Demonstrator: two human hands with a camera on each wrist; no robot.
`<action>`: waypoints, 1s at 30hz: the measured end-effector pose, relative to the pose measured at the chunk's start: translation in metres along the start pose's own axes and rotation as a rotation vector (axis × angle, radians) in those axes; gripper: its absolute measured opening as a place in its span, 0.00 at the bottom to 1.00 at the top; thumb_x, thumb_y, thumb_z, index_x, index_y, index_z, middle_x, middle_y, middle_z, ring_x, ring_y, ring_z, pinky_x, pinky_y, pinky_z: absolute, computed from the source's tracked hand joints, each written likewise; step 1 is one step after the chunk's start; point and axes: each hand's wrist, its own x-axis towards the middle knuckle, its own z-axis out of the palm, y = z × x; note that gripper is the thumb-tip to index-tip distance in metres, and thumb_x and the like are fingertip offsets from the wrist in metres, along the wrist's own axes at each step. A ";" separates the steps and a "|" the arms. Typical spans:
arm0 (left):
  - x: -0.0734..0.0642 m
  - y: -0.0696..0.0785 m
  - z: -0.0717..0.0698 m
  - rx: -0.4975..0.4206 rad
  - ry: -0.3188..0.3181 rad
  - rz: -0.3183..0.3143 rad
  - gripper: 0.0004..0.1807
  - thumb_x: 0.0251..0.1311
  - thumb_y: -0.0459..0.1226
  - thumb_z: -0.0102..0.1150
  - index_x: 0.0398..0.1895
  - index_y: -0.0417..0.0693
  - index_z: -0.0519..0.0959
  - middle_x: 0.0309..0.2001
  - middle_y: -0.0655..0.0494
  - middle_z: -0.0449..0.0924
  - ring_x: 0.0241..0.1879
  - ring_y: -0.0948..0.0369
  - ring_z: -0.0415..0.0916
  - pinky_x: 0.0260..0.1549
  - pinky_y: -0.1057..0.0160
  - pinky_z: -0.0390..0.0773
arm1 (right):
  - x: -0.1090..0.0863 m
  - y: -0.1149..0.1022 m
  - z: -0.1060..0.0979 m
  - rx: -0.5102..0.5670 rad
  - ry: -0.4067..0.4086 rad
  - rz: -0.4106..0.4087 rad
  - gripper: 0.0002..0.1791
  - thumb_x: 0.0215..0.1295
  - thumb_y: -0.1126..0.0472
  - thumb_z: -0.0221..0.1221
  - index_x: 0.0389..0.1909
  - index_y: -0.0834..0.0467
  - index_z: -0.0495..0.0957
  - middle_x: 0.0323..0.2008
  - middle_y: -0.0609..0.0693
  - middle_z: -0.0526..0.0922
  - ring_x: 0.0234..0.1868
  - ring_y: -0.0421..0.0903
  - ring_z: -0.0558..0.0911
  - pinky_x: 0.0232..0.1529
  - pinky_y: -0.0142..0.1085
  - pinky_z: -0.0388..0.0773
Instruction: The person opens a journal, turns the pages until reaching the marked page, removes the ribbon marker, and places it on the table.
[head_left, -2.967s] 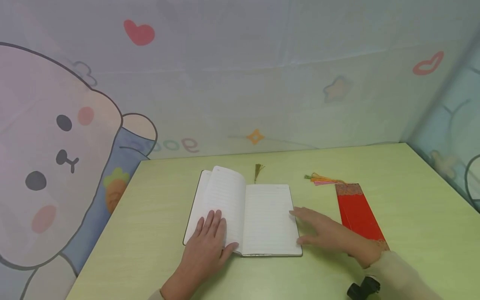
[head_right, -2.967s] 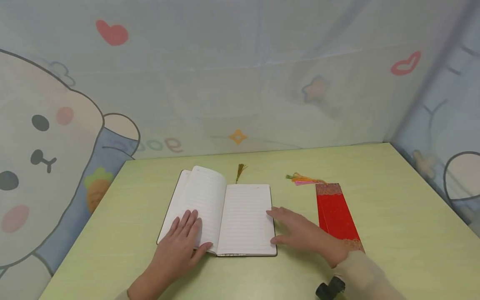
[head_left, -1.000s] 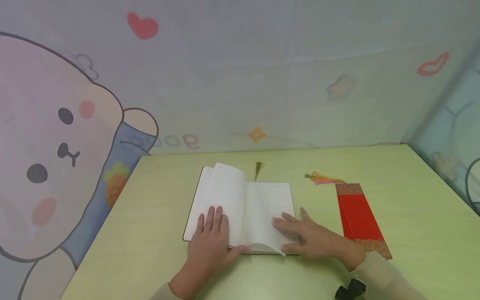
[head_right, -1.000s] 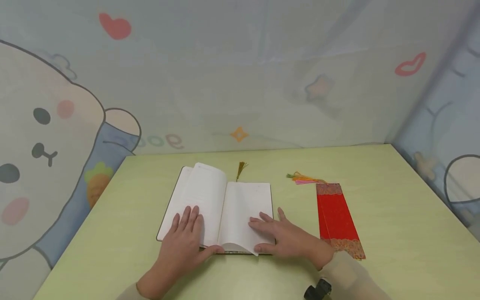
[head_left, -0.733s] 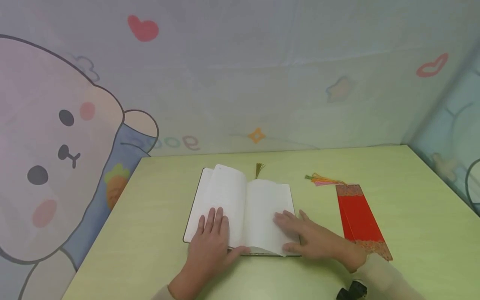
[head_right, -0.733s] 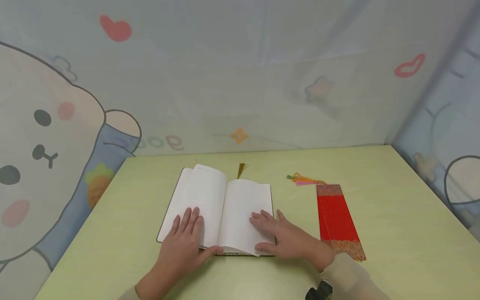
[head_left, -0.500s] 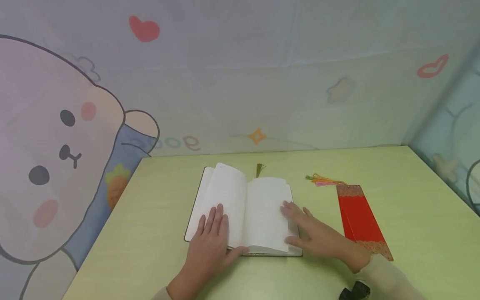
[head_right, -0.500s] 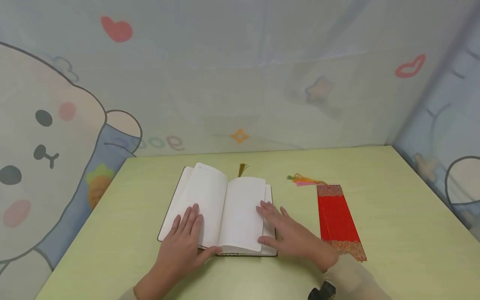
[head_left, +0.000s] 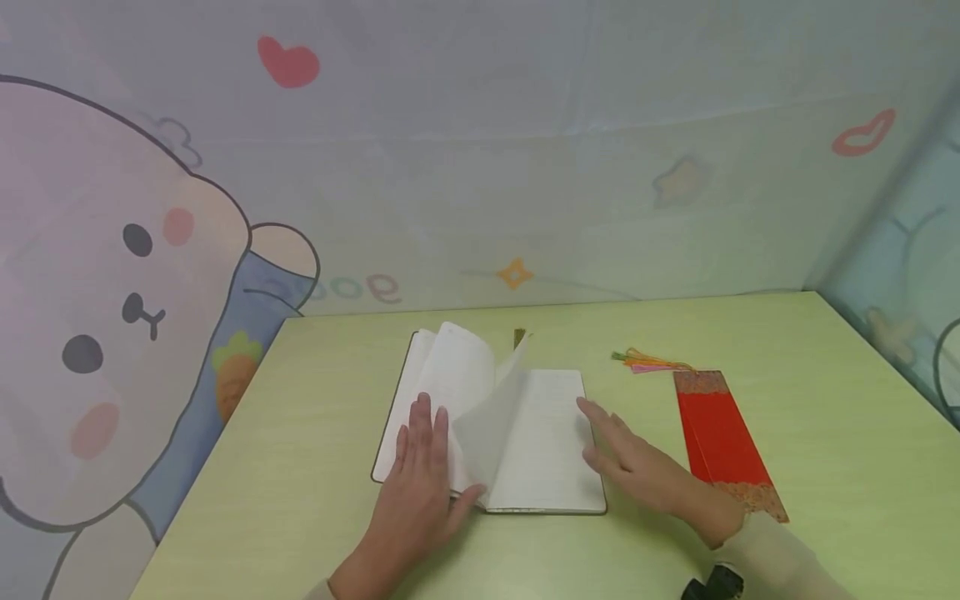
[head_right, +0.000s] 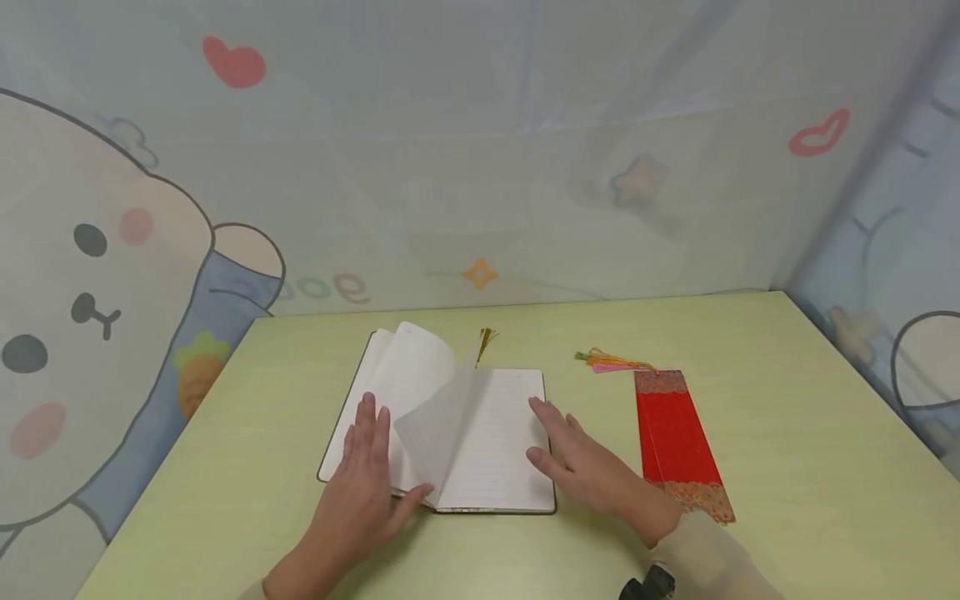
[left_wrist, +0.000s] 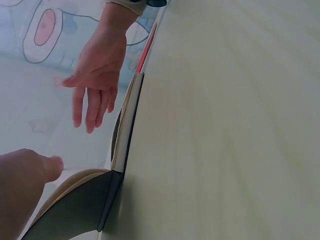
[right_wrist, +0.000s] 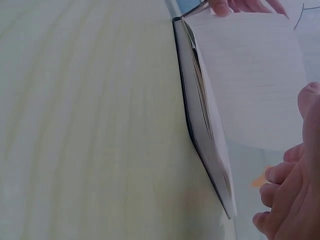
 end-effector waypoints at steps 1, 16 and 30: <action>0.000 -0.001 0.001 -0.006 0.026 0.009 0.45 0.65 0.57 0.38 0.68 0.28 0.44 0.69 0.27 0.38 0.68 0.37 0.43 0.59 0.41 0.56 | 0.000 0.000 0.000 -0.002 -0.003 0.000 0.35 0.70 0.51 0.49 0.73 0.54 0.47 0.71 0.53 0.51 0.70 0.56 0.50 0.66 0.53 0.47; 0.003 -0.002 -0.001 0.091 -0.072 0.102 0.32 0.58 0.42 0.39 0.67 0.38 0.61 0.69 0.34 0.49 0.66 0.35 0.46 0.57 0.33 0.49 | -0.002 0.006 0.000 -0.019 -0.077 0.035 0.39 0.67 0.41 0.48 0.72 0.57 0.50 0.71 0.53 0.52 0.71 0.55 0.48 0.67 0.52 0.44; -0.002 -0.003 -0.003 0.141 -0.199 0.084 0.36 0.68 0.56 0.35 0.63 0.35 0.65 0.64 0.39 0.64 0.65 0.45 0.57 0.61 0.46 0.57 | -0.001 0.008 0.002 -0.204 -0.122 -0.094 0.43 0.61 0.39 0.55 0.69 0.60 0.55 0.68 0.56 0.59 0.69 0.56 0.55 0.65 0.54 0.47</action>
